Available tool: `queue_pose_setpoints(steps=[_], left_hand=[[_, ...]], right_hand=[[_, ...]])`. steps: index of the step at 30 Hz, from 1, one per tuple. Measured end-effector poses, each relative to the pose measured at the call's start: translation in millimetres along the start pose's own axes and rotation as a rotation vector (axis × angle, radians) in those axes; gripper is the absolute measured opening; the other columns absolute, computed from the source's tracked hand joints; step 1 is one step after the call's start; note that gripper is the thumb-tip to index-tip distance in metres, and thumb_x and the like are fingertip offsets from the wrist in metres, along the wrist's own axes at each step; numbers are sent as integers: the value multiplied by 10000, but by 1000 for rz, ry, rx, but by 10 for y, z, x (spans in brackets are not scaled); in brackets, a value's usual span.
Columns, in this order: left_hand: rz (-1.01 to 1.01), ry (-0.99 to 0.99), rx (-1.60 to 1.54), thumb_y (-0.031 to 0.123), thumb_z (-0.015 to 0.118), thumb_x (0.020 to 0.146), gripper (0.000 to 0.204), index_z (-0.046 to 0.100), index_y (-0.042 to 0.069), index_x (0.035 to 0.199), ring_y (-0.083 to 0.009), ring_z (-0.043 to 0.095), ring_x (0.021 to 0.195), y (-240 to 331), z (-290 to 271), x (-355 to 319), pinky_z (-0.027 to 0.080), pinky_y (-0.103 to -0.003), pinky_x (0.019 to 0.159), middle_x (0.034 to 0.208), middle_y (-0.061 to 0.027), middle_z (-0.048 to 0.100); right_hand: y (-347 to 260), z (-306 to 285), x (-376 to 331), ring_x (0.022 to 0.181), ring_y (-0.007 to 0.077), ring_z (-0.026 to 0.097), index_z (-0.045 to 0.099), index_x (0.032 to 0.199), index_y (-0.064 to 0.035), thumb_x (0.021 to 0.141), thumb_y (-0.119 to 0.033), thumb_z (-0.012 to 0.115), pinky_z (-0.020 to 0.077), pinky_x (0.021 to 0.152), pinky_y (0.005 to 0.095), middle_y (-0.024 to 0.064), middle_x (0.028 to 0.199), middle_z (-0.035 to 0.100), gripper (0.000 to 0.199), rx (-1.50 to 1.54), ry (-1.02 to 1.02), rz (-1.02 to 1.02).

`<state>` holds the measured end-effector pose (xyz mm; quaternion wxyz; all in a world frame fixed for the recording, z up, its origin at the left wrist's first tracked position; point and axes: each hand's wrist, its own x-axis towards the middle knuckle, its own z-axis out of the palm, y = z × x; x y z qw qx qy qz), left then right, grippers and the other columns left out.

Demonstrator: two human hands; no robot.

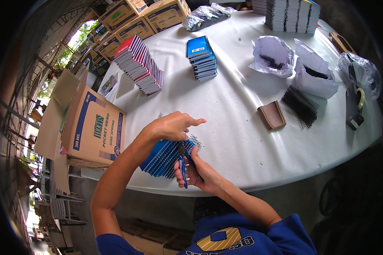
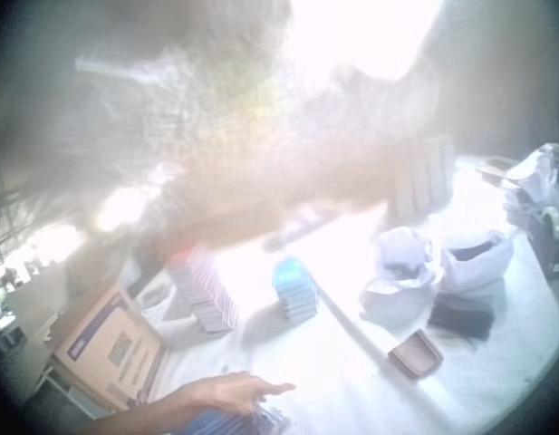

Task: The person trims the metal binding wires of spiral notebooks using side-cutting pliers and stacks the finished notebooks into a cardboard box.

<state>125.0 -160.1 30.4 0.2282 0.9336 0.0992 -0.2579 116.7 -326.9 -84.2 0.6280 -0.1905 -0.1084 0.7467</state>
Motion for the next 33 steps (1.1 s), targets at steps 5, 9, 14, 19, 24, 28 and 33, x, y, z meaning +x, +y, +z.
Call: queue_pose_setpoints(steps=[5, 9, 14, 19, 24, 28, 33], left_hand=[[-28, -11, 75, -66, 623, 745, 769, 405, 184, 1439, -382, 620, 1080, 70, -4, 2, 531, -407, 935, 1265, -249, 566], [12, 22, 20, -53, 634, 739, 778, 405, 195, 1439, -380, 624, 1071, -9, 34, -13, 532, -408, 933, 1233, -269, 576], [24, 2, 105, -49, 640, 712, 816, 401, 222, 1444, -397, 636, 1036, 102, -3, 7, 543, -417, 899, 1211, -293, 580], [19, -1, 125, -53, 617, 694, 829, 400, 221, 1446, -401, 645, 1016, 27, 44, -6, 547, -419, 886, 1202, -299, 583], [25, 9, 83, -45, 616, 694, 826, 401, 225, 1445, -400, 647, 1012, 35, 32, 1, 548, -417, 886, 1191, -304, 587], [9, -18, 139, -42, 640, 680, 841, 408, 228, 1442, -388, 653, 1006, 78, 52, 46, 546, -416, 887, 1197, -270, 600], [-18, -60, 212, -61, 622, 639, 827, 463, 194, 1410, -367, 672, 874, 79, 128, 115, 547, -420, 753, 1195, -244, 610]], right_hand=[[-21, 39, -32, 642, 160, 582, 551, 945, -65, 928, -691, 146, 512, 631, 316, 38, 740, 599, 747, 14, 1, 0], [2, 16, 13, 624, 174, 557, 553, 937, -56, 927, -694, 157, 491, 616, 314, 49, 728, 586, 751, 17, 24, -14], [66, -377, 175, 619, 182, 539, 555, 930, -48, 929, -690, 166, 479, 618, 325, 62, 735, 580, 751, 424, -494, 110], [145, 34, 24, 652, 167, 585, 559, 929, -76, 913, -718, 174, 500, 612, 312, 40, 729, 599, 750, -8, 99, 0], [96, 1, 12, 647, 168, 584, 559, 927, -79, 908, -723, 180, 494, 606, 308, 39, 723, 591, 747, -33, 130, -15], [63, -120, 48, 555, 161, 510, 538, 886, -83, 913, -720, 187, 434, 538, 302, 18, 639, 513, 728, 67, -12, 45], [115, -147, 24, 527, 157, 472, 526, 871, -80, 910, -722, 192, 402, 514, 300, 12, 612, 473, 725, 96, -46, 71]])
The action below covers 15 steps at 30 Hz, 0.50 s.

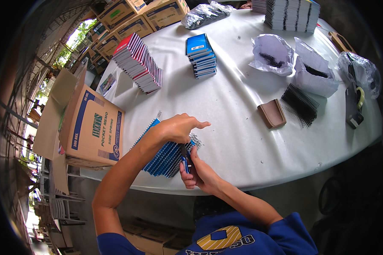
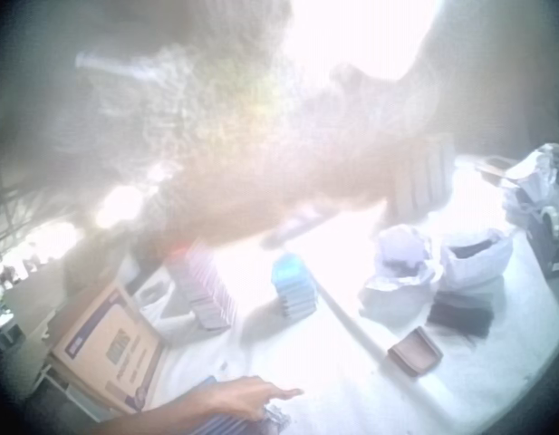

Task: The person trims the metal binding wires of spiral notebooks using side-cutting pliers and stacks the finished notebooks into a cardboard box.

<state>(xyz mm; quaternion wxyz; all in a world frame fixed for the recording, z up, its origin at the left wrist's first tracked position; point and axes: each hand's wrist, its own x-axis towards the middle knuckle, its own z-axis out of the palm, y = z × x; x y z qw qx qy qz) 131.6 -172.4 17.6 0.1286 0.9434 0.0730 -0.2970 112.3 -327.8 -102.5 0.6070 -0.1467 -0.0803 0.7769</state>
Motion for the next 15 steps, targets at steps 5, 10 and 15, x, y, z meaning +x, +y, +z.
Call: queue_pose_setpoints(steps=[5, 10, 15], left_hand=[[90, 45, -62, -57, 644, 671, 858, 402, 225, 1444, -393, 651, 1005, -71, 16, -19, 541, -418, 887, 1190, -257, 609], [81, 36, -47, -44, 652, 664, 852, 413, 219, 1439, -396, 650, 1004, -80, 24, 6, 539, -422, 889, 1162, -264, 621], [19, 5, 36, -32, 656, 651, 854, 424, 217, 1434, -390, 655, 996, 18, -5, 38, 537, -425, 893, 1142, -267, 628]], right_hand=[[33, 221, -69, 560, 156, 494, 529, 884, -79, 902, -727, 190, 410, 518, 304, 13, 630, 491, 731, -105, 265, -90], [0, 64, -41, 547, 134, 377, 505, 876, -74, 916, -713, 169, 341, 512, 298, 19, 628, 443, 723, -44, 152, -46], [-72, -14, -34, 547, 127, 368, 506, 867, -74, 920, -710, 170, 345, 519, 299, 14, 629, 444, 721, -60, 90, -1]])
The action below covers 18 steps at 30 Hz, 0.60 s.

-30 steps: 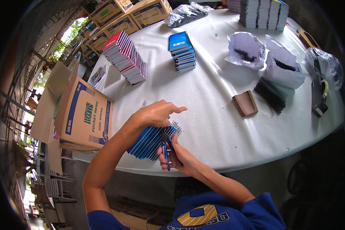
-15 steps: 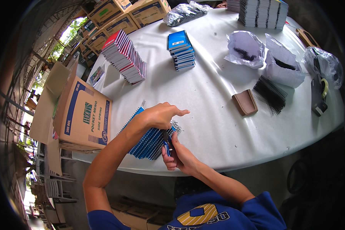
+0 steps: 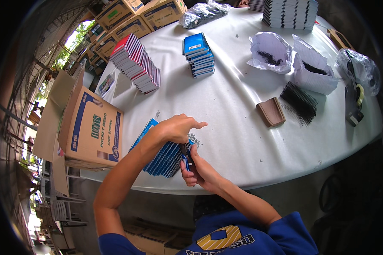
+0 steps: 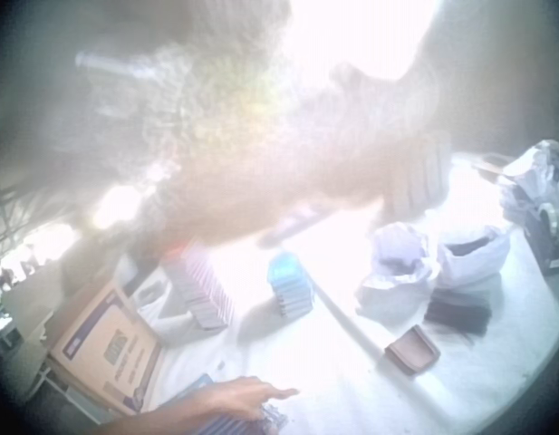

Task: The person trims the metal binding wires of spiral notebooks using side-cutting pliers and stacks the finished notebooks into a cardboard box.

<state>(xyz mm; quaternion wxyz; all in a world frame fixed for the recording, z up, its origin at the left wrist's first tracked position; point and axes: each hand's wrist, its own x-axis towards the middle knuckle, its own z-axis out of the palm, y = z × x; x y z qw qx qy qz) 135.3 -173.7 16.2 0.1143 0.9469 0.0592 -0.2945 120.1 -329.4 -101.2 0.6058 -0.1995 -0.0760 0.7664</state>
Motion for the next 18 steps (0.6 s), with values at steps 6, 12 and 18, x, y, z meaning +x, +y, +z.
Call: queue_pose_setpoints(steps=[6, 12, 18], left_hand=[[62, 48, -80, -19, 653, 658, 833, 429, 194, 1432, -381, 664, 974, -201, 105, 75, 534, -428, 881, 1104, -280, 638], [24, -28, -59, 42, 656, 691, 788, 429, 181, 1432, -393, 665, 943, -125, 67, 139, 531, -426, 858, 1049, -296, 649], [9, -75, -61, 50, 650, 681, 790, 429, 172, 1430, -407, 658, 936, -126, 103, 173, 533, -426, 845, 971, -299, 660]], right_hand=[[14, 155, -95, 563, 139, 419, 525, 864, -68, 921, -708, 168, 379, 539, 302, 22, 645, 479, 736, -78, 226, -82], [24, -221, 29, 566, 142, 423, 528, 865, -66, 922, -705, 178, 379, 534, 296, 25, 646, 481, 731, 113, -58, -19], [70, -15, -84, 579, 159, 493, 532, 887, -65, 926, -699, 195, 442, 544, 306, 29, 663, 518, 719, 63, 50, -24]])
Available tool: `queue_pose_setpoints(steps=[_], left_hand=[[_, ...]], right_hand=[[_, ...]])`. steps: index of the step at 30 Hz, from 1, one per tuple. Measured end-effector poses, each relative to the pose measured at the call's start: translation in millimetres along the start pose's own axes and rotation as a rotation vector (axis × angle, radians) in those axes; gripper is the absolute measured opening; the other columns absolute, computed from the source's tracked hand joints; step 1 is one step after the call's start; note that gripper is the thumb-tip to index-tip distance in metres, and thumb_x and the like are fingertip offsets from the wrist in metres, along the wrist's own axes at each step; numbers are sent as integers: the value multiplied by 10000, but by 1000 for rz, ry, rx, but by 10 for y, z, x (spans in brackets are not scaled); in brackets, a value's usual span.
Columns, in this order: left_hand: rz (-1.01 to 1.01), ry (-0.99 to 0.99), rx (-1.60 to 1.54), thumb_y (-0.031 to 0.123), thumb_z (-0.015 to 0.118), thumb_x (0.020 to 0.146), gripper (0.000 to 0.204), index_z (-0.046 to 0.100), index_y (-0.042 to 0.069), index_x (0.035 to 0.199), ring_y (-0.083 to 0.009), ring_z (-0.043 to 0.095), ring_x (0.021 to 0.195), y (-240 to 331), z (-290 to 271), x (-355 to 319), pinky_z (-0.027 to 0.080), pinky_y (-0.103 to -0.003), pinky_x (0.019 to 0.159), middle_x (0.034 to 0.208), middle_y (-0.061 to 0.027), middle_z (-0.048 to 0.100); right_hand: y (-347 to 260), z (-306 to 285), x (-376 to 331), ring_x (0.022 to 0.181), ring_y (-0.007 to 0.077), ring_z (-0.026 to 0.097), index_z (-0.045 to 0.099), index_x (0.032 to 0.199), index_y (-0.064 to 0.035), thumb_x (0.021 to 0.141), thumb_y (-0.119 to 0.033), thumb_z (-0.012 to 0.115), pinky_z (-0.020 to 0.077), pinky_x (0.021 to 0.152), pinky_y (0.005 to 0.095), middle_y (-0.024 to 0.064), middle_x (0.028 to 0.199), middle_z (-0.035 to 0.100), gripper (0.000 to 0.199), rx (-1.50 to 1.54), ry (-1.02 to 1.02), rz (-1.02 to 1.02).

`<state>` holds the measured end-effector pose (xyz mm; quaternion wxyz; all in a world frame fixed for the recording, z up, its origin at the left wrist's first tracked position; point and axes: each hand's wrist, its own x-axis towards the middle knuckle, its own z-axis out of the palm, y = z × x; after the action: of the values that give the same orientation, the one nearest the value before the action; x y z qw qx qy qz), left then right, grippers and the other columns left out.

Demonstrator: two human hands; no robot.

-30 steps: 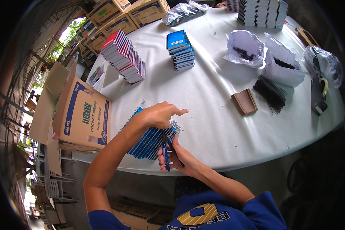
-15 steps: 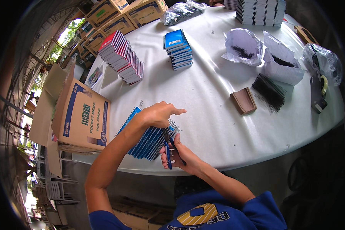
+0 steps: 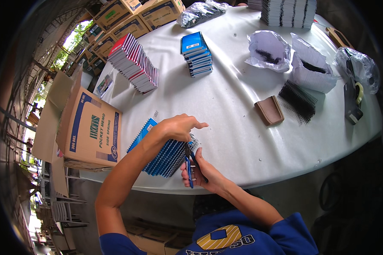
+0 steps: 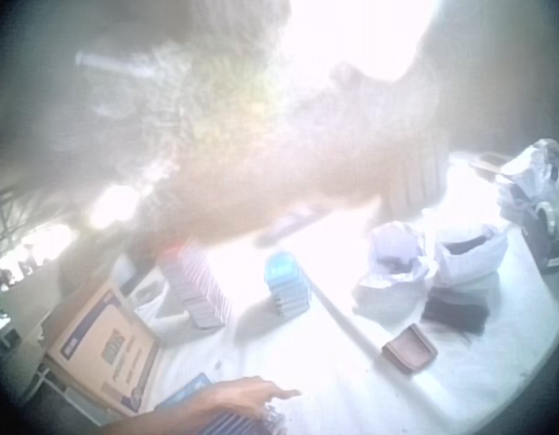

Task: The person trims the metal binding wires of spiral notebooks using side-cutting pliers and stacks the finished notebooks into a cardboard box.

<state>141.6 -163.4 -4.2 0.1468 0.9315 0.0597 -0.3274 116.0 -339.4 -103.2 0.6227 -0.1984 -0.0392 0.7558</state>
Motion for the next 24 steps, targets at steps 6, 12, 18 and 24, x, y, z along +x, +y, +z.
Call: queue_pose_setpoints(steps=[6, 12, 18, 24], left_hand=[[25, 14, 19, 56, 648, 673, 798, 432, 188, 1430, -417, 652, 953, -40, 9, 35, 533, -428, 849, 989, -306, 655], [73, 16, 103, 63, 655, 671, 758, 482, 187, 1398, -365, 672, 846, 45, 53, 121, 531, -424, 771, 915, -260, 676], [-36, -69, 58, 38, 662, 676, 743, 497, 171, 1388, -319, 671, 792, 72, 42, 115, 520, -412, 741, 907, -226, 686], [-72, -133, 67, 46, 680, 694, 711, 508, 145, 1377, -325, 669, 920, 42, 41, 183, 515, -375, 814, 1075, -230, 673]], right_hand=[[-55, 15, 5, 585, 166, 477, 534, 889, -65, 930, -694, 185, 437, 562, 308, 35, 677, 504, 721, -55, 139, -47], [-21, -431, 117, 568, 168, 477, 537, 892, -65, 925, -701, 199, 440, 559, 310, 37, 672, 509, 721, 147, -250, 49], [63, -146, 21, 632, 195, 569, 556, 925, -48, 907, -716, 201, 504, 622, 329, 58, 728, 592, 757, -72, 129, -5], [34, -253, 66, 674, 201, 602, 557, 944, -40, 912, -711, 182, 519, 656, 342, 61, 757, 605, 769, -81, 79, -12]])
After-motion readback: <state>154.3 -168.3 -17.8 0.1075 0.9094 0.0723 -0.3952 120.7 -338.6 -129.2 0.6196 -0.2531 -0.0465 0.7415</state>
